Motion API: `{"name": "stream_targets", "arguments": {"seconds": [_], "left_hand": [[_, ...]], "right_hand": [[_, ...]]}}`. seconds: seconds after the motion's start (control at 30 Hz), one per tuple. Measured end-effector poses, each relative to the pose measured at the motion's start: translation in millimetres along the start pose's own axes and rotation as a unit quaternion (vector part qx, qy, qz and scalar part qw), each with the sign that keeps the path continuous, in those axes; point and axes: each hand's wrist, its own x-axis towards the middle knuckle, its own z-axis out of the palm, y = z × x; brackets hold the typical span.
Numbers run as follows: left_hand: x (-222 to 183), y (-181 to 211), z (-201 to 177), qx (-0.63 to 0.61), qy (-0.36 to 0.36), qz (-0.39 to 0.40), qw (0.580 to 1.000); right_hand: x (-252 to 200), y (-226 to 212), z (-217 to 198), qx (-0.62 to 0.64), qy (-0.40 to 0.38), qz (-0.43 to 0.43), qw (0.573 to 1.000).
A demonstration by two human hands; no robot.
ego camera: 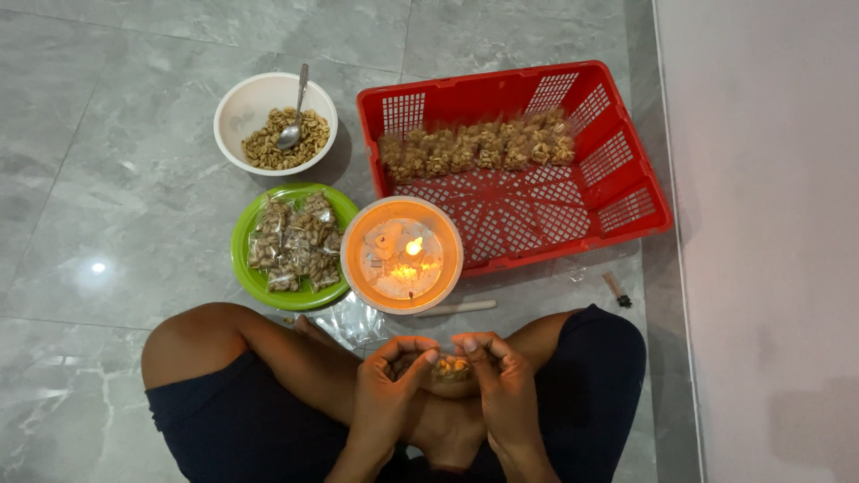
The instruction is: Manually sealing small plastic bags of peanuts using the heat from a candle flame and organizing them into a crate.
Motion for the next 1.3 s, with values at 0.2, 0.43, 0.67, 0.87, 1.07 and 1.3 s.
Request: {"name": "stream_targets", "arguments": {"seconds": [0.2,0.43,0.67,0.87,1.07,1.3], "left_hand": [[-3.6,-1.3,3.3,-0.052,-0.031,-0.048,0.997],[-4.7,3.6,8.6,-0.032,0.004,-0.002,0.999],[-2.4,-5.2,8.6,-0.053,-0.005,0.063,0.997],[-5.8,0.2,11.4,-0.064,-0.004,0.064,0.996],[-7.9,4.0,12.9,-0.057,-0.008,0.052,0.997],[-5.0,7.5,12.9,-0.018,0.013,0.038,0.999]], "right_hand": [[-3.9,-9.4,-0.9,-0.051,0.009,-0.010,0.999],[-5.9,-7.7,-0.6,-0.033,-0.003,-0.049,0.998],[-3.9,0.0,0.2,0.012,0.008,-0.016,1.000],[-4.4,-6.2,1.5,0.024,-0.002,-0.002,1.000],[-2.2,3.1,6.6,0.061,-0.038,-0.019,0.997],[2.4,12.3,4.5,0.119,-0.027,-0.021,0.992]]}}
